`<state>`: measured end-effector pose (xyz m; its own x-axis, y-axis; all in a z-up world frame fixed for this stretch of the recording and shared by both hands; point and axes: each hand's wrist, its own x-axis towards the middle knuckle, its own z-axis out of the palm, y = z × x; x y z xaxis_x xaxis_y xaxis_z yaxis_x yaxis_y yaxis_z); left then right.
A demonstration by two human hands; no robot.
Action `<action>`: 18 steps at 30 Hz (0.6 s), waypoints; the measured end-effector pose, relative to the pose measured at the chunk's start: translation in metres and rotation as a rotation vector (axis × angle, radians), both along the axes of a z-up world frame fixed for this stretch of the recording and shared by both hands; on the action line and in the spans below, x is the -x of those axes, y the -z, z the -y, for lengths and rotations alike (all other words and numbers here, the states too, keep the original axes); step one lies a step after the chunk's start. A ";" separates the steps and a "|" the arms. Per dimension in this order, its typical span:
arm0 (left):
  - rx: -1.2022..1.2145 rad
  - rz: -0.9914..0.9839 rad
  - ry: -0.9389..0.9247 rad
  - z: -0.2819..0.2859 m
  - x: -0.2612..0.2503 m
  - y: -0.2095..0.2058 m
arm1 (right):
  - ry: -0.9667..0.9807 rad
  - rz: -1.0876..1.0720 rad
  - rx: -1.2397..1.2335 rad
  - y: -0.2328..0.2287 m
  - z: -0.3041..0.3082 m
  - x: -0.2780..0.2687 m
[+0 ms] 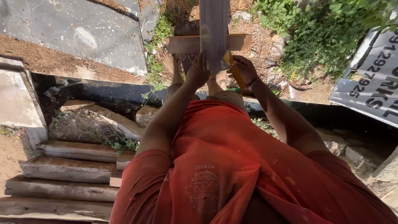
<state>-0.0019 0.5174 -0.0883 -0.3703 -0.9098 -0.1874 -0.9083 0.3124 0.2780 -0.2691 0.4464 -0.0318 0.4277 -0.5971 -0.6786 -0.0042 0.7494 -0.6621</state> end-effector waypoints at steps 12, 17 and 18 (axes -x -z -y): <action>-0.604 -0.258 -0.258 0.005 -0.024 -0.081 | -0.784 -0.708 1.235 -0.092 0.021 -0.041; -0.684 -0.083 -0.128 -0.006 -0.038 -0.083 | -1.050 -0.848 1.428 -0.078 0.022 -0.040; -0.696 -0.084 -0.154 -0.015 -0.031 -0.085 | -1.109 -0.874 1.425 -0.076 0.023 -0.038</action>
